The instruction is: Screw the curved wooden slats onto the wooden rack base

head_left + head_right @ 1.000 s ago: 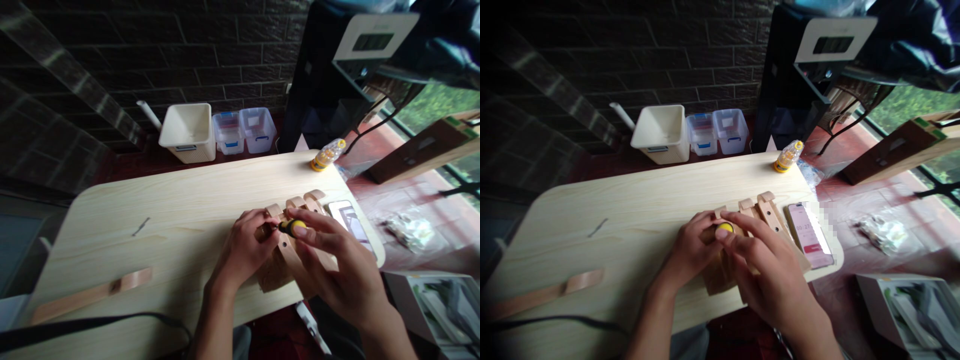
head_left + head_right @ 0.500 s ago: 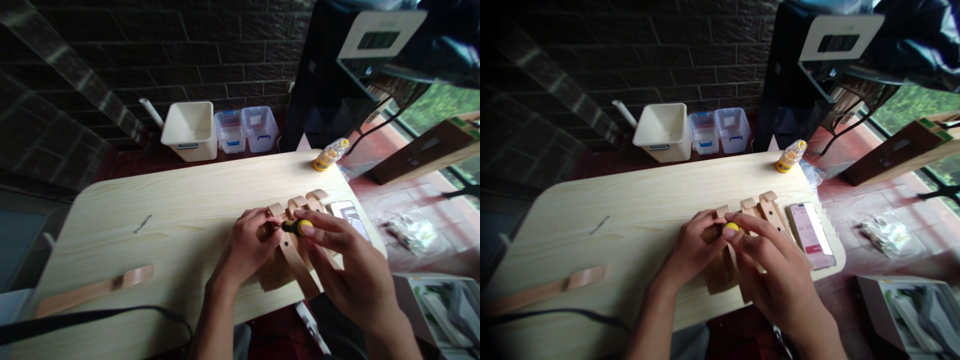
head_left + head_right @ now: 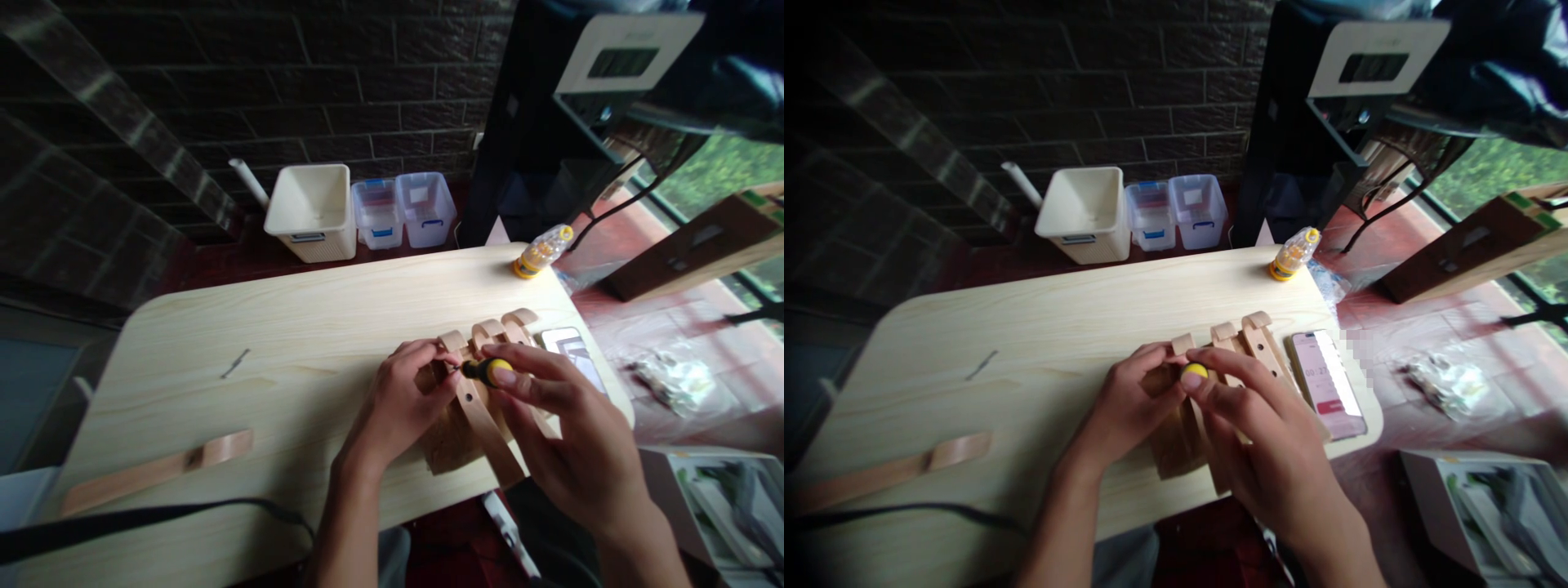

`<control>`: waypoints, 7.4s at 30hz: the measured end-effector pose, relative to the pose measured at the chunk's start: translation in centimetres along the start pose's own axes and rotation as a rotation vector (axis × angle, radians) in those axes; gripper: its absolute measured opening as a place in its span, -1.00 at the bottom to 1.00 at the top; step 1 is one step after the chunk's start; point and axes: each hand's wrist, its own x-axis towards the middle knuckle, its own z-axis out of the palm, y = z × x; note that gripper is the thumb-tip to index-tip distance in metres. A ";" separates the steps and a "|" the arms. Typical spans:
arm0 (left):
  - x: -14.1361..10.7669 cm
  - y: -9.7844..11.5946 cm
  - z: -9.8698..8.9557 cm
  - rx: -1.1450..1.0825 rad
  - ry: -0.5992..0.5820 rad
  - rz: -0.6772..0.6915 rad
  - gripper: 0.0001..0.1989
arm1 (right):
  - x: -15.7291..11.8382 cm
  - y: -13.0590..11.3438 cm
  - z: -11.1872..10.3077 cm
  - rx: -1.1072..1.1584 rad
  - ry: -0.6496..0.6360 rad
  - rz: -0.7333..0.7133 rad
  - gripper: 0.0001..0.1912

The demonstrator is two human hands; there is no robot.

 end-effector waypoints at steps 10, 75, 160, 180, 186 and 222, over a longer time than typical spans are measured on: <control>0.1 0.1 -0.1 0.003 -0.011 -0.009 -0.90 | 0.0 0.2 0.3 0.048 -0.005 0.009 -0.55; 0.1 0.8 1.0 0.127 0.048 0.000 -0.82 | 1.3 -1.0 -1.0 0.046 -0.063 0.058 -0.70; 0.3 0.8 0.7 0.137 0.044 0.053 -0.90 | -0.2 -0.7 1.5 0.400 0.243 0.257 -0.57; 0.1 0.9 0.6 0.159 0.050 0.029 -0.89 | -0.4 -0.3 1.2 0.439 0.184 0.256 -0.55; 0.1 0.6 0.7 0.161 0.043 0.042 -0.93 | -0.6 -0.4 1.3 0.366 0.222 0.210 -0.57; 0.0 0.9 0.7 0.155 0.034 0.033 -0.90 | -1.3 -0.1 0.7 0.368 0.181 0.233 -0.46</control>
